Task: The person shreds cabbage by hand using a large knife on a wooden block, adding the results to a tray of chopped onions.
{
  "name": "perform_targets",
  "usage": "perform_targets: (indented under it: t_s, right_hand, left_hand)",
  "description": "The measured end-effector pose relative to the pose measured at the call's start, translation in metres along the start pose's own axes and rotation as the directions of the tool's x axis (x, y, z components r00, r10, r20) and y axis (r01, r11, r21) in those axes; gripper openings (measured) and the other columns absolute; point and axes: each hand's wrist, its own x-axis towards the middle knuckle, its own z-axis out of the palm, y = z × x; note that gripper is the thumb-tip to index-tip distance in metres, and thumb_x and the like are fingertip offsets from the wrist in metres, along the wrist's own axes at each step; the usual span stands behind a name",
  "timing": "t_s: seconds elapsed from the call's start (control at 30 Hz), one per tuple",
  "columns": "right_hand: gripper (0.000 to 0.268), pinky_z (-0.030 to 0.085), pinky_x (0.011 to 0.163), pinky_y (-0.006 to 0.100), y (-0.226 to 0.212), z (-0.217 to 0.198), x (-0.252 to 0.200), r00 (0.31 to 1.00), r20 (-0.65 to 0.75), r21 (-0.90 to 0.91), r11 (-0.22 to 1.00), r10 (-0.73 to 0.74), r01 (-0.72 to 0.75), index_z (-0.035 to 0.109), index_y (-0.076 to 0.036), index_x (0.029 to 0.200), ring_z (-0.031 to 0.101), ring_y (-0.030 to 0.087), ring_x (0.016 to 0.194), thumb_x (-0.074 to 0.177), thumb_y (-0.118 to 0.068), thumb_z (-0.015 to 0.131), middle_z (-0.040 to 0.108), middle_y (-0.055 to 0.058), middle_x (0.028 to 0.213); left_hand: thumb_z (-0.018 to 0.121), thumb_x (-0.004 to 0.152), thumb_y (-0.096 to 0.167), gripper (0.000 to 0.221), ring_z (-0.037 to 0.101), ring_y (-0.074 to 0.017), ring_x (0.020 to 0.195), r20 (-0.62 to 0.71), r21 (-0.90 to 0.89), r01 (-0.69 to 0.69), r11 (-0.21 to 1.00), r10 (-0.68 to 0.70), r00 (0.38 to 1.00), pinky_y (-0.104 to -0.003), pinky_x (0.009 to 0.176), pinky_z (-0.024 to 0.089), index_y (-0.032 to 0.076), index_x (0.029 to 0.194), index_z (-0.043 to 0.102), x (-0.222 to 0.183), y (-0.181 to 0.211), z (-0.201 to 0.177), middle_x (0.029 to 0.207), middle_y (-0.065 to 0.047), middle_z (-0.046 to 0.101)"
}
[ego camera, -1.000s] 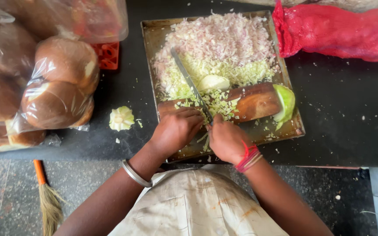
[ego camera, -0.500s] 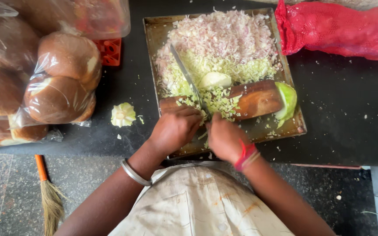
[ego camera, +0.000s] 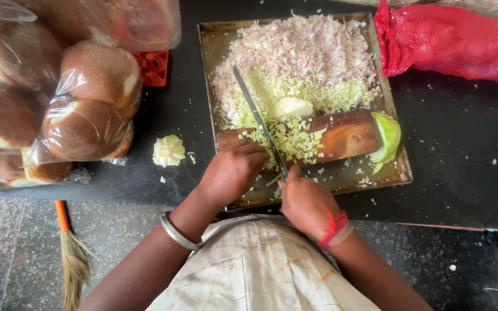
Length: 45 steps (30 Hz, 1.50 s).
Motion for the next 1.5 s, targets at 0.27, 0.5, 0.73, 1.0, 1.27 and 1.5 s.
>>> perform_targets:
  t_s: [0.27,0.5,0.73,1.0,1.27,1.5]
  right_hand:
    - [0.031,0.053,0.062,0.059,0.005,-0.008,0.01,0.996,-0.077,0.06,0.997,-0.038,0.042,0.052,0.004,0.103,0.068,0.049,0.07,0.099,-0.026,0.053,0.069,0.029,0.073]
    - [0.031,0.052,0.063,0.059,-0.002,0.008,0.009,1.0,-0.007,0.025,0.999,-0.022,0.023,0.05,0.004,0.104,0.068,0.05,0.068,0.102,-0.027,0.052,0.067,0.029,0.071]
    - [0.034,0.051,0.059,0.06,0.008,-0.01,0.01,0.999,-0.049,0.127,0.992,-0.01,0.017,0.05,0.006,0.106,0.066,0.051,0.066,0.101,-0.027,0.052,0.067,0.03,0.069]
    - [0.034,0.055,0.058,0.055,-0.005,0.005,0.02,0.995,0.041,0.007,0.995,-0.095,0.095,0.048,0.011,0.11,0.069,0.047,0.064,0.102,-0.022,0.05,0.066,0.03,0.068]
    - [0.035,0.054,0.059,0.057,0.002,-0.003,0.006,0.999,0.04,0.048,0.999,-0.019,0.017,0.049,0.008,0.108,0.068,0.049,0.066,0.103,-0.026,0.051,0.067,0.029,0.07]
    - [0.031,0.051,0.057,0.056,0.012,-0.005,0.02,0.964,-0.133,0.063,0.969,-0.231,0.241,0.053,0.005,0.102,0.066,0.048,0.065,0.101,-0.026,0.056,0.067,0.026,0.069]
  left_hand:
    - [0.072,0.087,0.013,0.015,0.069,-0.0304,0.096,0.028,-0.042,0.004,0.999,-0.003,1.0,-0.041,0.084,0.057,0.005,0.1,0.075,0.001,0.0,-0.008,0.101,-0.01,0.074]
    - [0.069,0.088,0.012,0.017,0.07,-0.0303,0.103,-0.021,-0.026,-0.003,1.0,0.002,1.0,-0.04,0.088,0.057,0.005,0.102,0.075,0.0,0.0,-0.004,0.105,-0.009,0.075]
    - [0.072,0.09,0.014,0.018,0.07,-0.0311,0.098,0.001,-0.047,0.069,0.997,-0.069,0.998,-0.041,0.084,0.056,0.004,0.104,0.075,-0.003,0.002,-0.008,0.109,-0.012,0.075]
    - [0.074,0.08,0.01,0.017,0.069,-0.0268,0.092,0.008,0.086,0.035,0.996,-0.036,0.999,-0.039,0.079,0.058,0.008,0.098,0.076,-0.009,-0.001,-0.002,0.099,-0.006,0.076]
    - [0.075,0.085,0.012,0.018,0.068,-0.0283,0.096,-0.073,0.038,0.046,0.998,-0.043,0.996,-0.039,0.084,0.056,0.006,0.102,0.074,-0.011,0.002,-0.004,0.1,-0.009,0.073]
    - [0.078,0.083,0.01,0.017,0.069,-0.031,0.097,-0.162,0.025,-0.015,1.0,0.019,0.987,-0.044,0.101,0.055,0.007,0.099,0.075,0.0,0.002,-0.01,0.1,-0.009,0.075]
